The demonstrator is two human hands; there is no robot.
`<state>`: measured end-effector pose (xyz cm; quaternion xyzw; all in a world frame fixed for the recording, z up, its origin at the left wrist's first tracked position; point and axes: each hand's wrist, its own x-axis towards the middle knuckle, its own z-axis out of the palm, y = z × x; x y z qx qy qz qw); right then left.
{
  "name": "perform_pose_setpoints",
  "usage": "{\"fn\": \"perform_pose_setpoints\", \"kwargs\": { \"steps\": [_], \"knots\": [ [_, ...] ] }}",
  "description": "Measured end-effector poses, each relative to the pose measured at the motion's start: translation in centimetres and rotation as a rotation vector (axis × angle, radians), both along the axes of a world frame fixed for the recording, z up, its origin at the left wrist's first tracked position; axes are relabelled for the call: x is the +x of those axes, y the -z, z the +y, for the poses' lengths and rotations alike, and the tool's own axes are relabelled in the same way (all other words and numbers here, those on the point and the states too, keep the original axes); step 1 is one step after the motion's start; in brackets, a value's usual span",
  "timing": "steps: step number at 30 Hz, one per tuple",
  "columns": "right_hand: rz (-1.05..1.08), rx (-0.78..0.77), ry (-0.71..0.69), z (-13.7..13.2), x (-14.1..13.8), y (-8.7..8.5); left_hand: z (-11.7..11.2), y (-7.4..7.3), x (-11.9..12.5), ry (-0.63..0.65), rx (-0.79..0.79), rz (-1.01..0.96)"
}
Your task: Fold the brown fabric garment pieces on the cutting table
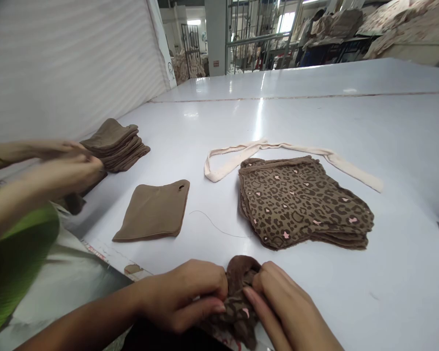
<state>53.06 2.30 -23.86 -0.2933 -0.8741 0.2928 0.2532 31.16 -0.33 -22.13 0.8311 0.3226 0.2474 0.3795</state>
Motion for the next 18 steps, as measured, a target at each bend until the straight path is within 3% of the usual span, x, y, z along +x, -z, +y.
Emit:
{"fn": "perform_pose_setpoints", "kwargs": {
  "steps": [3, 8, 11, 14, 16, 18],
  "knots": [
    [0.049, -0.090, 0.069, 0.3, 1.2, 0.8, -0.5, 0.7, 0.3, 0.020, 0.093, -0.011],
    [0.054, -0.468, 0.090, 1.0, 2.9, 1.3, -0.7, 1.2, 0.8, 0.067, 0.283, 0.155],
    [0.042, -0.425, 0.103, 2.0, 2.2, 0.2, -0.3, 1.0, 0.9, 0.114, 0.464, 0.245],
    [-0.156, -0.425, -0.140, 2.5, 0.7, -1.0, 0.2, 0.9, 0.8, 0.097, 0.588, 0.299],
    [-0.198, -0.410, -0.225, 2.3, 0.1, -1.2, 0.4, 1.0, 0.6, 0.052, 0.613, 0.318],
    [-0.104, -0.293, -0.179, 1.9, -0.1, -0.9, 0.5, 1.3, 0.3, 0.008, 0.578, 0.323]
  ]
}}
